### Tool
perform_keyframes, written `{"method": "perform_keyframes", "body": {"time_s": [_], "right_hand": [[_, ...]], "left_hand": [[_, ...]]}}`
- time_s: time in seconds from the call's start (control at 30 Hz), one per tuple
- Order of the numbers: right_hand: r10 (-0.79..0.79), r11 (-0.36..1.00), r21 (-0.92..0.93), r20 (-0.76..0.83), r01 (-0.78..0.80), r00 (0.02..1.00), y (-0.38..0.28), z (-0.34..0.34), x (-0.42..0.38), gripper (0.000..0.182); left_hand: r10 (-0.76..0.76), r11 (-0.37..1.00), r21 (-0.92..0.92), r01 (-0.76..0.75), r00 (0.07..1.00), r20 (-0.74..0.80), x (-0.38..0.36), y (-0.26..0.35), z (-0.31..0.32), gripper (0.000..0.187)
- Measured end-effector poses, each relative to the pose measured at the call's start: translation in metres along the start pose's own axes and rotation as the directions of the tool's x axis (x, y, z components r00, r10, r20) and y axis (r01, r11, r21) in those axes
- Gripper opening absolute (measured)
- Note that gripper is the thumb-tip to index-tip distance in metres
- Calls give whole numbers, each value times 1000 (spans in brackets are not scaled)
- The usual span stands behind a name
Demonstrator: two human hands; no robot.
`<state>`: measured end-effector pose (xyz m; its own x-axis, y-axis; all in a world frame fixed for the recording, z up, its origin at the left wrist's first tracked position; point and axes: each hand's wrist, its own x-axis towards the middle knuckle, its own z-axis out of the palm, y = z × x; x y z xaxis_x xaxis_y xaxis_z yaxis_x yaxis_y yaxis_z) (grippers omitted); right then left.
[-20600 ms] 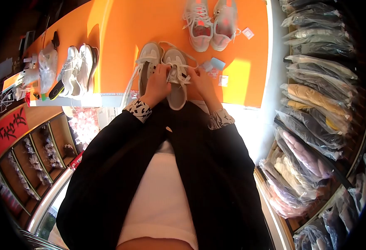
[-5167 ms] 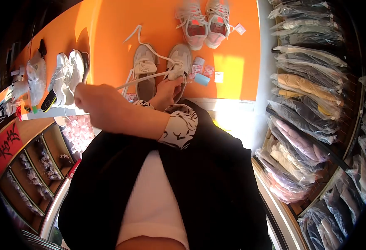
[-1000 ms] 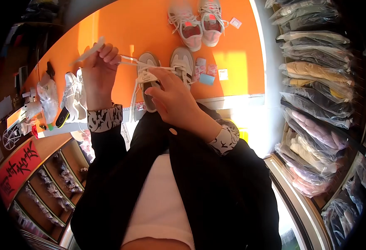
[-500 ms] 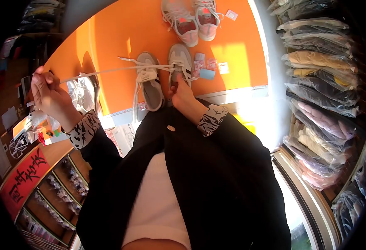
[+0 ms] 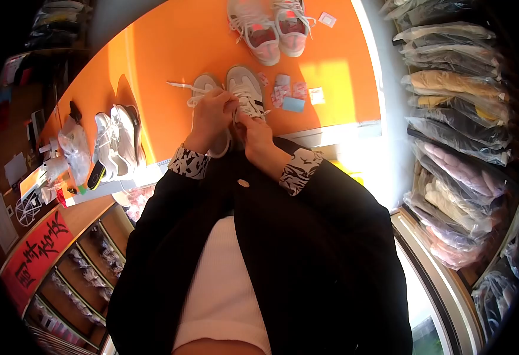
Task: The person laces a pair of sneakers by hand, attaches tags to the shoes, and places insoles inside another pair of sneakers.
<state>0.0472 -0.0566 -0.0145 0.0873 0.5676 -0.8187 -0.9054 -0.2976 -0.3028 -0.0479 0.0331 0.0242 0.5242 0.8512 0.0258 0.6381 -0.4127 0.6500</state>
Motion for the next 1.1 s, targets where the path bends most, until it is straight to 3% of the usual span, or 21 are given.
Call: {"method": "perform_keyframes", "body": {"time_s": [0.27,0.37,0.43,0.57,0.63,0.67,0.73,0.77,0.83,0.87,0.93,0.97,1.03,1.1], "right_hand": [[6,1000,-5,36,-6,999,3,0,2,9],[11,1000,-15,51,-10,999,4,2,1,9],[-4,999,-38,44,6,999,5,3,3,13],[-18,991,-134,48,25,999,8,1,5,17],[-29,991,-131,38,34,999,9,3,6,17],[-44,991,-128,25,46,999,10,4,6,17],[-55,982,-180,20,58,998,9,3,7,16],[-61,971,-232,18,63,998,10,3,6,16],[-68,970,-233,26,73,997,14,3,8,15],[-79,968,-234,36,85,996,15,3,10,16],[-90,961,-261,28,94,996,12,7,5,15],[-103,953,-286,20,104,995,9,9,2,15],[-112,942,-318,19,112,994,8,8,5,14],[-110,928,-356,28,113,994,14,8,10,14]], "left_hand": [[-50,999,1,50,998,-50,-7,-6,15,8],[-63,994,-92,53,992,-111,-9,-16,25,6],[-66,978,-206,47,994,-88,-6,-21,26,4],[-90,979,-189,78,994,-54,0,-18,21,5],[-231,944,-237,231,973,26,6,-2,13,6],[-231,944,-238,230,973,27,6,-3,14,6],[-29,999,-20,30,999,33,11,-6,15,5],[-29,999,-20,30,999,35,13,-5,16,5],[100,978,172,-121,987,124,16,-1,17,8],[97,978,174,-118,988,123,18,-2,19,8],[93,920,357,-161,975,201,24,-1,25,10],[95,921,355,-161,976,197,28,-2,29,10],[372,842,421,-337,928,-1,37,3,30,12],[114,993,-34,-117,991,-71,41,40,36,12]]}}
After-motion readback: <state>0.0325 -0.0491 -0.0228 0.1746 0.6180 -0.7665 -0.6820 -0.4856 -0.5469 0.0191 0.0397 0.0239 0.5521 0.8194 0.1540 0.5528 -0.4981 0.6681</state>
